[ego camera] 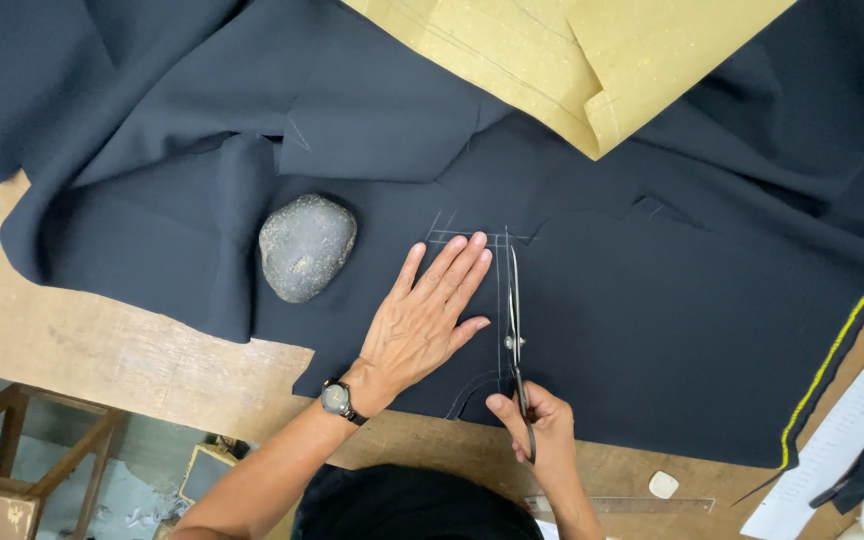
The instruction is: Marking and cutting out pattern pieces from dark fabric using a ruler, chalk, and scissors on a large cutting table.
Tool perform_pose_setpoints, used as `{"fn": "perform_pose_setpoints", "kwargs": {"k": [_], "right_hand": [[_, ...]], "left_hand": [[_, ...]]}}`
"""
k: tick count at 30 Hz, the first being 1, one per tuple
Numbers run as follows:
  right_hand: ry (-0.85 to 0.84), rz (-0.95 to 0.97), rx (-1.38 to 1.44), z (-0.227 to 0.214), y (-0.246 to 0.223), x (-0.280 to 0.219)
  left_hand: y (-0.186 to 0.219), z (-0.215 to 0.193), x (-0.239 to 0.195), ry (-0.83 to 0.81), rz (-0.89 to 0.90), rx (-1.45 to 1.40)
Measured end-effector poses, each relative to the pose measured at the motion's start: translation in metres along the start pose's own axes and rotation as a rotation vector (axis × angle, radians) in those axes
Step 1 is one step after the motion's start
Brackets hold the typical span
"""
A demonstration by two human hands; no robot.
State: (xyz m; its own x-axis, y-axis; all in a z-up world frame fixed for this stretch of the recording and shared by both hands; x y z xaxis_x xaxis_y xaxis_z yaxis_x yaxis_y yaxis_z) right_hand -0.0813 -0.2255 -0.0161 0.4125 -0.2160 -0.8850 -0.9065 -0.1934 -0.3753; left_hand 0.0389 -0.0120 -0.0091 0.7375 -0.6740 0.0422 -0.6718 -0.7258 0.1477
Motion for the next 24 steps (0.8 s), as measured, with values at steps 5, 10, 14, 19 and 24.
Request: {"fn": "perform_pose_setpoints", "kwargs": {"k": [5, 10, 14, 19, 24], "right_hand": [[0.002, -0.006, -0.034, 0.0, -0.005, -0.002], [-0.045, -0.081, -0.003, -0.003, 0.002, 0.008], [-0.051, -0.059, 0.03, 0.001, -0.011, 0.006], [-0.02, -0.044, -0.025, 0.003, -0.022, 0.002], [-0.006, -0.026, -0.017, 0.004, -0.016, 0.006]], "left_hand": [[0.0, 0.0, 0.0, -0.002, 0.0, 0.012], [-0.001, -0.001, 0.0, 0.0, -0.001, 0.02], [-0.001, 0.0, -0.001, -0.005, 0.002, 0.017], [-0.002, 0.001, -0.001, -0.016, -0.001, 0.023], [-0.002, 0.002, -0.001, -0.011, -0.002, 0.02]]}}
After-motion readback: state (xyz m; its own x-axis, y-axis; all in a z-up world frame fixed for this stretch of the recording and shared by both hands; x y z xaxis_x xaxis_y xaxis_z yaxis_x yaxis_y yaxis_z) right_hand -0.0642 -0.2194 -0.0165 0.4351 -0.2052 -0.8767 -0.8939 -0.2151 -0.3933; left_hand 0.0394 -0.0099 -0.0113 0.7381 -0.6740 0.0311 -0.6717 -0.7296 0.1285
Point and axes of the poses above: each hand's wrist, its own x-axis towards the middle knuckle, its own z-axis out of the palm, y = z × x, the point moved 4 cm from there along x, towards the middle knuckle, and after that the axes turned 14 degrees about z, right-handed, at the moved point
